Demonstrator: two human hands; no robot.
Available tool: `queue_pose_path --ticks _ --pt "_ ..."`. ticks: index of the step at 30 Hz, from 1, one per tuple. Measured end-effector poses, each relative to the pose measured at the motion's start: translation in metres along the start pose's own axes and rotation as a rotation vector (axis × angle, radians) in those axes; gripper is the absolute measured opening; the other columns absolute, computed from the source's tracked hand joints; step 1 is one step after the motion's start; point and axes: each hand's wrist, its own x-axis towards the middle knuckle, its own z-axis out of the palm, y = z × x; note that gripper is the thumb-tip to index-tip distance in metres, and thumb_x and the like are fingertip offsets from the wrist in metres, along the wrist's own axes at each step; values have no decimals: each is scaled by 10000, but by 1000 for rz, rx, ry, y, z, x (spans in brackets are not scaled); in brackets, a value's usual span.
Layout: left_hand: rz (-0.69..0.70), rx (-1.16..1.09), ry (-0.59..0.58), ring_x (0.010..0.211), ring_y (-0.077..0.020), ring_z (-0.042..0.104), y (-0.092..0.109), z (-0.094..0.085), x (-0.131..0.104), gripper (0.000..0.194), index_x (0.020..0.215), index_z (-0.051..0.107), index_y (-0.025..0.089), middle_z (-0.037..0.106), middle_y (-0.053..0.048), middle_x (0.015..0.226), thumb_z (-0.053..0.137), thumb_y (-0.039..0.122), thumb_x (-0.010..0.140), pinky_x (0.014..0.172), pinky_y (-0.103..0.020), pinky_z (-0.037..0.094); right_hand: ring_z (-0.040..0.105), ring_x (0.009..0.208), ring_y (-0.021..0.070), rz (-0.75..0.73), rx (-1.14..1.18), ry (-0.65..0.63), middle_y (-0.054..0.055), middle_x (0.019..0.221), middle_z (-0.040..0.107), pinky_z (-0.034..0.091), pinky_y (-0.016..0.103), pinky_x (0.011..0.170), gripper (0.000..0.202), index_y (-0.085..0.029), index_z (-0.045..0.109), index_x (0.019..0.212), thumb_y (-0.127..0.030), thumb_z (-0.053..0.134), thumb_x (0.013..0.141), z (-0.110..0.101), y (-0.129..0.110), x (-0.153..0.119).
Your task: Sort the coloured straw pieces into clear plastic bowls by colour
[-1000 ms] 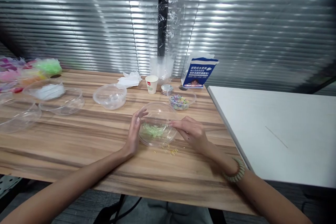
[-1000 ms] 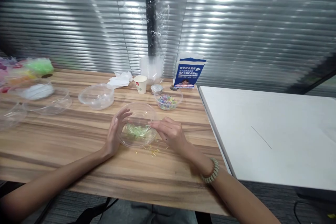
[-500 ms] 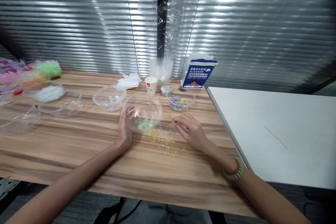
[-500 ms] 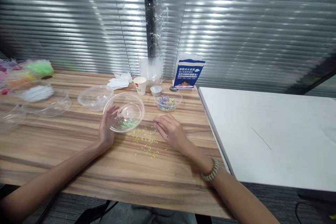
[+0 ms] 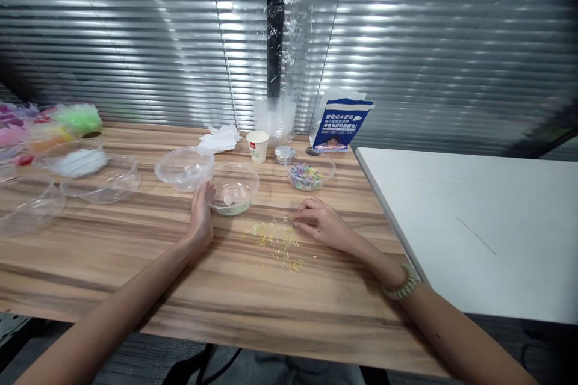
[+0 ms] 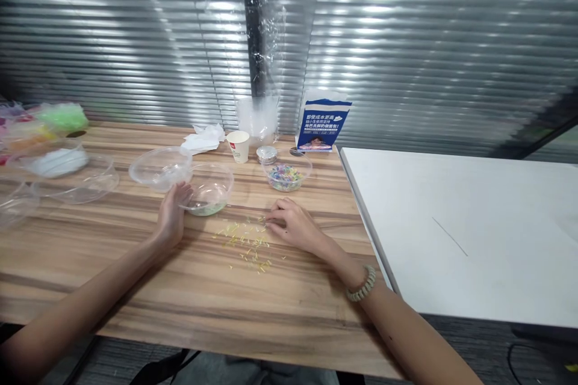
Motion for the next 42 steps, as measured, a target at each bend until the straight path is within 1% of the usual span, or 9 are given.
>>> queue_pose_path --ticks 3,10,14,17,21,25,30,36,42 --pt "4 16 -18 1102 -171 556 -1 -1 1 188 969 575 162 595 -80 1162 478 293 874 1062 -350 352 532 847 168 5 -14 -8 50 877 577 446 300 753 113 -178 664 881 -179 553 859 3 0 0" --pt "24 -19 -20 1092 -173 568 -3 -3 -2 194 988 596 178 621 -73 1122 481 276 867 1058 -360 366 522 859 175 15 -14 33 42 856 581 440 309 763 90 -181 628 824 -143 552 854 13 2 1" --pt "93 -14 -86 1108 -187 560 -8 -6 -6 260 1035 607 185 613 -80 1154 466 329 871 1045 -372 377 513 850 182 40 -48 55 46 843 575 440 313 751 80 -171 602 805 -121 557 849 16 -1 -1" --pt "166 -11 -154 1120 -199 552 -12 -8 -9 299 1062 617 190 598 -86 1194 477 369 867 1031 -379 388 512 840 186 43 -72 80 46 827 570 440 320 746 101 -177 593 806 -142 527 874 19 -2 -3" --pt "278 22 -245 1133 -212 543 -14 -9 -14 370 1120 607 200 587 -87 1221 486 438 864 1032 -391 379 521 818 184 18 -57 197 47 822 575 439 320 728 133 -181 586 806 -132 491 885 20 0 -4" --pt "333 57 -324 1186 -216 503 -10 -7 -24 409 1184 574 213 557 -83 1268 464 460 878 1054 -391 346 548 792 179 -31 17 356 51 821 585 455 311 699 133 -189 586 827 -152 477 894 17 -3 -2" --pt "412 114 -388 1200 -215 488 -3 -2 -38 428 1220 547 216 529 -76 1298 419 466 897 1065 -392 328 610 804 178 -79 55 485 51 830 642 499 325 721 138 -204 591 897 -158 462 901 12 -16 -1" --pt "409 150 -462 1217 -219 470 -1 0 -50 434 1244 525 214 507 -77 1321 402 458 907 1076 -398 309 650 791 161 -206 41 569 37 843 692 536 315 709 198 -218 633 926 -89 496 867 8 -29 -2" --pt "333 171 -517 1220 -221 465 -1 -1 -59 433 1270 503 236 465 -65 1366 394 458 914 1075 -394 309 663 755 143 -340 58 579 37 839 708 546 266 652 247 -217 644 1014 -72 522 855 5 -36 0"
